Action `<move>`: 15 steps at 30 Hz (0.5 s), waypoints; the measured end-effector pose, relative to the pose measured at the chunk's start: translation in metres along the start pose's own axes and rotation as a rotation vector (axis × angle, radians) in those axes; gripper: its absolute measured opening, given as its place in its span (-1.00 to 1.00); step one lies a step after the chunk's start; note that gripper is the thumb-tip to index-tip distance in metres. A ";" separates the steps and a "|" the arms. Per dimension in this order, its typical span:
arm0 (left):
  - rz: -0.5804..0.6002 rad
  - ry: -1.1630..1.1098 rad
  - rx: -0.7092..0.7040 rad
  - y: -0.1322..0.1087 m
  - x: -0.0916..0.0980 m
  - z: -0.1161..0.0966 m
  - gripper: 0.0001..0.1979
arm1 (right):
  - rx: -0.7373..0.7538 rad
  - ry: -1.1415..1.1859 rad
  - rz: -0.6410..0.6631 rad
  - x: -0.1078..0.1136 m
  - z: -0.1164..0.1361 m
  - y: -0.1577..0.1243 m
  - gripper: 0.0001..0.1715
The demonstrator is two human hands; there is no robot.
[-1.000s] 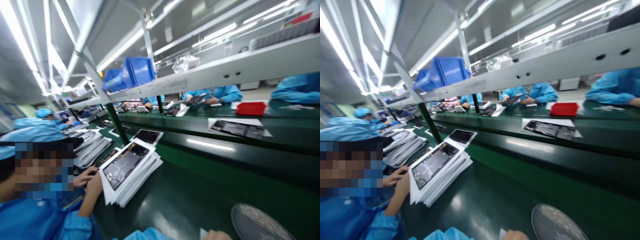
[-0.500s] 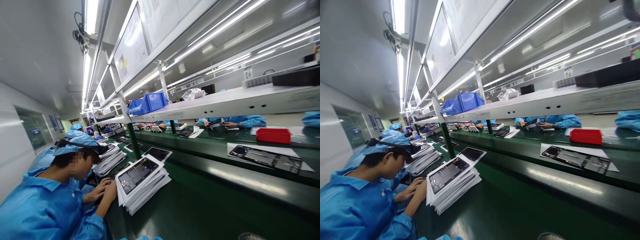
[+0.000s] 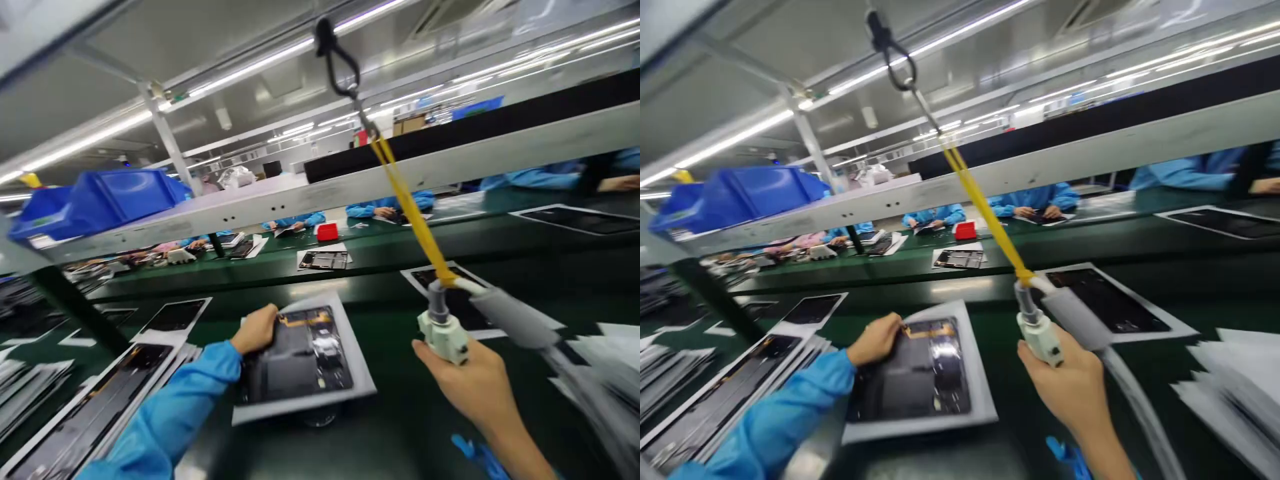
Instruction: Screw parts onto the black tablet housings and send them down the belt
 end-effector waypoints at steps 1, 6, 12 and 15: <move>-0.027 -0.012 0.032 0.024 0.010 0.019 -0.77 | -0.048 -0.022 -0.007 0.005 -0.016 0.006 -0.72; -0.073 -0.055 0.111 0.113 0.041 0.076 -0.70 | -0.085 0.088 -0.027 -0.005 -0.030 0.012 -0.70; -0.097 -0.105 0.044 0.157 0.015 0.053 -0.67 | -0.105 0.205 0.044 -0.015 -0.020 0.006 -0.82; -0.043 -0.164 -0.065 0.175 -0.019 -0.003 -0.68 | 0.066 0.227 0.180 -0.029 -0.008 0.005 -0.88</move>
Point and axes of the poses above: each hand's wrist, its own y-axis towards the middle knuckle, its own x-axis out of the back of the hand, z = x × y, the point moved 8 cm from there along y, towards the middle knuckle, and after that the axes turned 4 degrees about -x, right-handed, at the moved point
